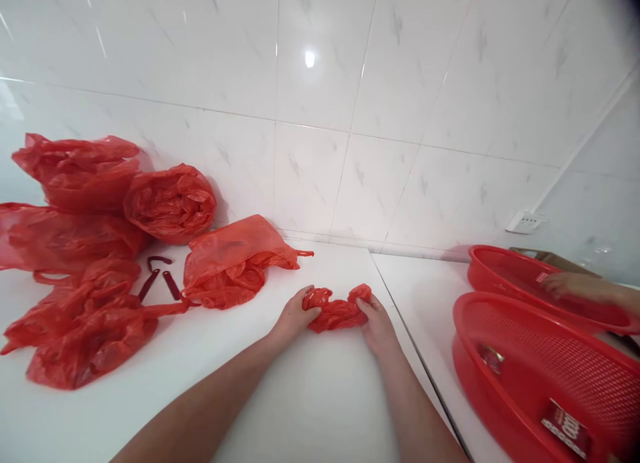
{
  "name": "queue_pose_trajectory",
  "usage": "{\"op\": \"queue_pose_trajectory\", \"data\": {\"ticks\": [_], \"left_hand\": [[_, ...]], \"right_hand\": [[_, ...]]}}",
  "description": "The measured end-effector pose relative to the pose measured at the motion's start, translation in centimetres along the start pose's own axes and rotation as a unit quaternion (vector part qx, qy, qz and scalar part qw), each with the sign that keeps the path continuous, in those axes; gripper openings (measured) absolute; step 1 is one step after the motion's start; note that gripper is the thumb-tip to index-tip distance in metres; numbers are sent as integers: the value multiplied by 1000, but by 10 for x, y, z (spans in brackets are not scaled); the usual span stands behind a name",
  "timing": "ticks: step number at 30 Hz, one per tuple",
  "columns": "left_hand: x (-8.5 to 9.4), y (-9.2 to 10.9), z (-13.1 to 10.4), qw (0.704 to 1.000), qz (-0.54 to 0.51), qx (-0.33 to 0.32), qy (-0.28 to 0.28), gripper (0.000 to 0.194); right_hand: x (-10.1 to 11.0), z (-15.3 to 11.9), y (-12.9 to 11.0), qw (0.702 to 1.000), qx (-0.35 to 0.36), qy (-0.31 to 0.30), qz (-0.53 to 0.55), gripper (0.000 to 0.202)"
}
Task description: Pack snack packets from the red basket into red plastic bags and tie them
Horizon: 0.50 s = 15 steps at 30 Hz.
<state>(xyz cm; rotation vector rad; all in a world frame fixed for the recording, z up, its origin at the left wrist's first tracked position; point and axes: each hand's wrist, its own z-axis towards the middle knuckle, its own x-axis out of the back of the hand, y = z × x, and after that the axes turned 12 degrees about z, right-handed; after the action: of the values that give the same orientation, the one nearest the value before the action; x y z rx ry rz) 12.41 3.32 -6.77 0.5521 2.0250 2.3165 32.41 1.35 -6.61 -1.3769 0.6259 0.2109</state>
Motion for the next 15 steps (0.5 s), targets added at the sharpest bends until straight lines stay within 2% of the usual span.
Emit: {"op": "queue_pose_trajectory", "data": {"ticks": [2, 4, 7, 9, 10, 12, 15], "left_hand": [[2, -1, 2, 997, -77, 3, -19, 40], [6, -3, 1, 989, -145, 7, -14, 28], [12, -7, -4, 980, -199, 17, 28, 26], [13, -8, -7, 975, -213, 18, 55, 26], [13, -8, -8, 974, -215, 18, 66, 26], [13, -5, -10, 975, -212, 13, 68, 28], [13, -1, -15, 976, -219, -8, -7, 32]], "right_hand": [[7, 3, -2, 998, 24, 49, -22, 34], [17, 6, -7, 990, 50, 116, -56, 35], [24, 2, -16, 963, 86, 221, -129, 38], [17, -7, -20, 945, 106, 243, -193, 37], [9, -13, -21, 940, 113, 223, -230, 35], [-12, -26, -17, 938, 116, 131, -300, 34], [-42, -42, 0, 936, 106, -33, -333, 53]]}}
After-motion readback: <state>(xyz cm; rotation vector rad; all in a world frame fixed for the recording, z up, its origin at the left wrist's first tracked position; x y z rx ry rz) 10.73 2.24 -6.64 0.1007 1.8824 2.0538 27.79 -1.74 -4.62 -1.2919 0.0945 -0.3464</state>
